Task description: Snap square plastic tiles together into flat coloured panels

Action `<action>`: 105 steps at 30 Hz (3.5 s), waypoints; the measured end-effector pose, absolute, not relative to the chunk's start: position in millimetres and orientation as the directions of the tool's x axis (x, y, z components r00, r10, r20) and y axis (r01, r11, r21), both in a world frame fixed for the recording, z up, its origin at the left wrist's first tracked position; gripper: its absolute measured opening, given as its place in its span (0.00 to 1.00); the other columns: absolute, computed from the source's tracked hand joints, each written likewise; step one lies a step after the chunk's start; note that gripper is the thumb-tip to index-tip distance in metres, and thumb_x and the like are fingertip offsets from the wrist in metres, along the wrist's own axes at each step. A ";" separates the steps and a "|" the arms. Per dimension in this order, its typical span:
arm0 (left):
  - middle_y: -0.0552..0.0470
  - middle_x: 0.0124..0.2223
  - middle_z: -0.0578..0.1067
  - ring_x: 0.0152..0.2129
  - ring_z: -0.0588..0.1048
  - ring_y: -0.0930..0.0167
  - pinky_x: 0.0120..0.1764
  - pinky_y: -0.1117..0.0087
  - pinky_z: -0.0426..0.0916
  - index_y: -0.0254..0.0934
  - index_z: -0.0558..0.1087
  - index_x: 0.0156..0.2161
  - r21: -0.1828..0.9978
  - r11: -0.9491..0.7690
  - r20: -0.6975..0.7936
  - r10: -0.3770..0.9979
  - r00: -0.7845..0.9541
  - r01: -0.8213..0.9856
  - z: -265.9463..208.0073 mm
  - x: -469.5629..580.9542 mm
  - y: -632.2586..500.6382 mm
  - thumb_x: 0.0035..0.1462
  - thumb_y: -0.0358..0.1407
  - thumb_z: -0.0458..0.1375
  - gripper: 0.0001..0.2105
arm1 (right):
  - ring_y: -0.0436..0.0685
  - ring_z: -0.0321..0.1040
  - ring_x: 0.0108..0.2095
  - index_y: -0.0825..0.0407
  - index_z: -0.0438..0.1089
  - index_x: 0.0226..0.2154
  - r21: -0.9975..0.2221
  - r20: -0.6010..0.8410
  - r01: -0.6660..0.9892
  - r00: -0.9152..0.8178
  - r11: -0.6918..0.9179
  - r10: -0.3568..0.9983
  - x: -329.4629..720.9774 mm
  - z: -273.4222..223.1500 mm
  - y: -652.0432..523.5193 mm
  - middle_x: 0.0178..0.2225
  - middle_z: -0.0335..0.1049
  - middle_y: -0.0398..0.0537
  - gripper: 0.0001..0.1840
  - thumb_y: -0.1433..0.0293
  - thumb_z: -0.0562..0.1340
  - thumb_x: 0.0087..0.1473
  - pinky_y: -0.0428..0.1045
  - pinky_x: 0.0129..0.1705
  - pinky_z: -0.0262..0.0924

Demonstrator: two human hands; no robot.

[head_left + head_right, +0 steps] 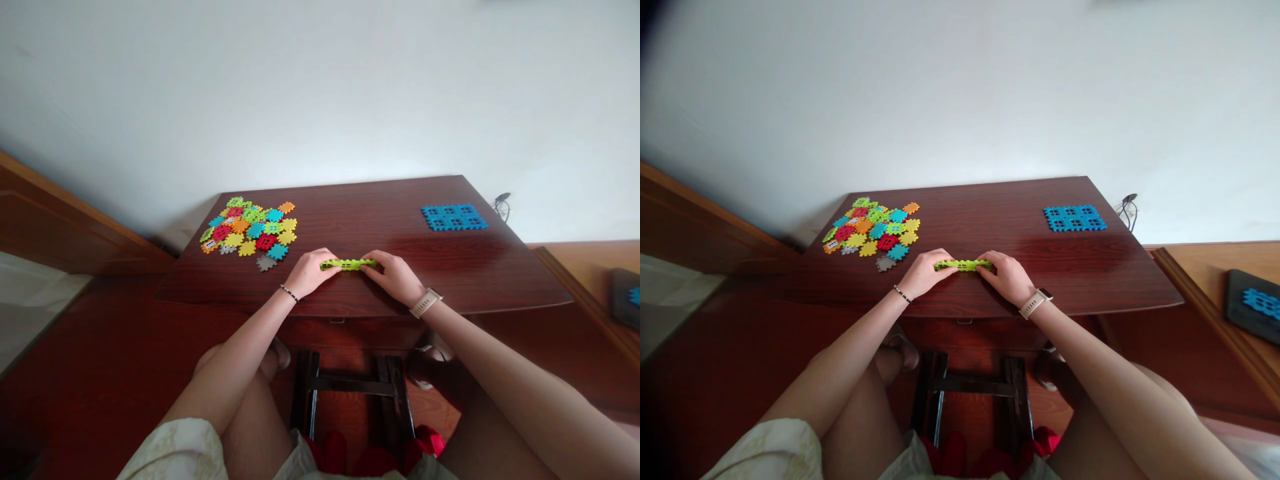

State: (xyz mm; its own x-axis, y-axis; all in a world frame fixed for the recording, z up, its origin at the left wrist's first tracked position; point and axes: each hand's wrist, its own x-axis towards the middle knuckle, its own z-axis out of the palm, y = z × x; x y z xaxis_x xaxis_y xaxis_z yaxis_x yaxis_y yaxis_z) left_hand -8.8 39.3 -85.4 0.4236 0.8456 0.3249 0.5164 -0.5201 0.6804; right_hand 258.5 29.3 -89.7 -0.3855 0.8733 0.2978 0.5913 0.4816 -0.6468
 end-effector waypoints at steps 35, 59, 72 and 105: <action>0.50 0.49 0.82 0.46 0.82 0.62 0.53 0.62 0.75 0.43 0.75 0.51 0.513 -0.571 0.308 0.820 0.483 0.641 -84.4 -10.7 38.1 0.62 0.30 0.67 0.14 | 0.59 0.75 0.33 0.48 0.75 0.55 -0.664 0.259 0.622 -0.329 0.415 0.908 259.6 -90.6 27.7 0.39 0.81 0.47 0.19 0.64 0.66 0.63 0.51 0.40 0.66; 0.51 0.50 0.82 0.47 0.82 0.63 0.53 0.63 0.75 0.43 0.74 0.51 0.561 -0.542 0.307 0.838 0.450 0.626 -84.0 -8.2 35.0 0.62 0.29 0.65 0.13 | 0.59 0.76 0.34 0.47 0.73 0.55 -0.643 0.269 0.633 -0.339 0.430 0.902 259.4 -89.9 27.0 0.41 0.81 0.47 0.18 0.67 0.65 0.63 0.51 0.40 0.67; 0.48 0.55 0.81 0.52 0.81 0.62 0.57 0.60 0.75 0.42 0.73 0.56 0.595 -0.530 0.344 0.847 0.404 0.604 -80.8 -23.1 39.5 0.63 0.31 0.67 0.18 | 0.59 0.71 0.32 0.49 0.69 0.60 -0.642 0.333 0.619 -0.307 0.452 0.892 260.6 -94.5 29.6 0.41 0.76 0.49 0.24 0.69 0.64 0.61 0.54 0.41 0.69; 0.45 0.56 0.81 0.51 0.77 0.60 0.58 0.52 0.75 0.41 0.80 0.57 0.291 -0.694 0.459 0.705 0.541 0.658 -93.8 -26.8 43.4 0.68 0.37 0.66 0.15 | 0.66 0.72 0.55 0.51 0.76 0.57 -0.487 0.386 0.700 -0.363 0.522 0.848 258.3 -100.8 29.9 0.53 0.71 0.59 0.19 0.68 0.60 0.67 0.62 0.62 0.68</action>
